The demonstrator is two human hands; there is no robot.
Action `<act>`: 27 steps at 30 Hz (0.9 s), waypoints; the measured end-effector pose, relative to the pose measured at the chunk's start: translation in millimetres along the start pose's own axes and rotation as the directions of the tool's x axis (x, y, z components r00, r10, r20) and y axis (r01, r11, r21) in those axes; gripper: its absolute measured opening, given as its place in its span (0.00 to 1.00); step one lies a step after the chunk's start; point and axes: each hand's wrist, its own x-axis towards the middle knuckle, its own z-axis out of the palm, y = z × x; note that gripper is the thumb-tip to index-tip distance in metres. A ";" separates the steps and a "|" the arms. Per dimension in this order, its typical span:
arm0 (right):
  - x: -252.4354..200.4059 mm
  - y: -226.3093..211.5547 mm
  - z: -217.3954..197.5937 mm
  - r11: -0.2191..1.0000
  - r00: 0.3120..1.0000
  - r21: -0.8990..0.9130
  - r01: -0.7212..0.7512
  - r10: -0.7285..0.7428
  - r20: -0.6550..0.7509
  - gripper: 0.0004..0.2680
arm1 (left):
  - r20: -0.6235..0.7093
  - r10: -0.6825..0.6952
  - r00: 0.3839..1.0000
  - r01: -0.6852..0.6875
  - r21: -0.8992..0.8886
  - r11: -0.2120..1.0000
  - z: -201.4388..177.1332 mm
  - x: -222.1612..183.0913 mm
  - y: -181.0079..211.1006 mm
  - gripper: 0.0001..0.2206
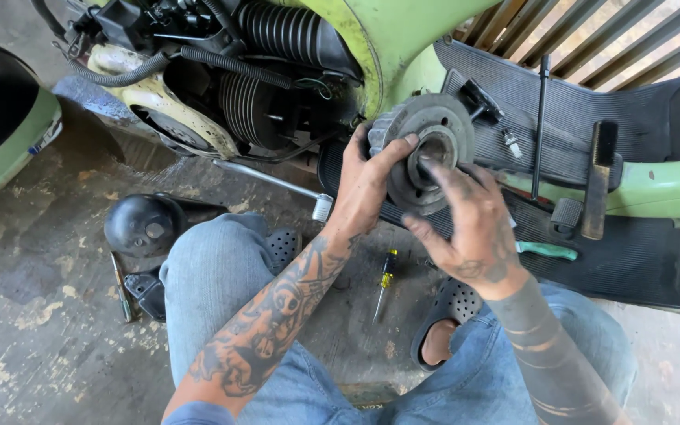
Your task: The person sits on the floor beside a green scooter and scrapes debris from the inside of a round metal engine fan rotor, then presses the rotor onto the scooter's engine. They then pick up a file and file the engine area near the cooling fins.
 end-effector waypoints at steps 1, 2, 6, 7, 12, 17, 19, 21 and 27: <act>-1.7 3.6 -1.7 0.996 0.997 0.070 -0.060 0.063 -0.040 0.23 | 0.020 0.055 0.998 -0.056 0.019 0.998 -3.8 3.5 -7.6 0.44; -1.8 7.6 -3.3 0.983 0.989 0.144 -0.111 0.123 -0.077 0.20 | 0.038 0.114 0.993 -0.115 0.037 0.993 -7.9 7.5 -14.1 0.37; 1.2 5.2 0.5 0.998 0.998 -0.065 0.025 -0.029 -0.059 0.24 | 0.051 0.144 0.988 -0.147 0.055 0.988 -7.2 9.7 -19.5 0.33; -0.6 3.8 1.5 0.999 0.997 -0.032 0.009 -0.012 -0.074 0.23 | 0.032 0.139 0.990 -0.140 0.035 0.990 -8.2 9.5 -19.3 0.32; -2.9 7.0 1.2 0.997 0.977 -0.030 0.071 -0.076 -0.198 0.19 | -0.027 0.141 0.990 -0.141 0.010 0.990 -11.5 16.4 -22.0 0.33; -9.0 10.0 -1.9 0.984 0.985 0.157 -0.081 0.103 -0.140 0.18 | -0.007 0.096 0.995 -0.095 0.069 0.993 -13.4 15.0 -14.4 0.35; -4.1 9.5 -2.7 0.996 0.993 0.082 -0.024 0.033 -0.109 0.21 | -0.001 0.093 0.996 -0.093 0.075 0.993 -12.3 16.5 -15.5 0.35; -2.9 3.1 -1.4 0.999 0.998 0.008 0.032 -0.031 -0.060 0.24 | 0.001 0.078 0.997 -0.078 0.072 0.994 -13.0 18.5 -19.6 0.35; -0.9 -12.5 -9.1 0.948 0.979 0.282 -0.149 0.181 -0.090 0.12 | 0.051 0.177 0.983 -0.176 -0.025 0.984 -19.9 22.4 -21.0 0.35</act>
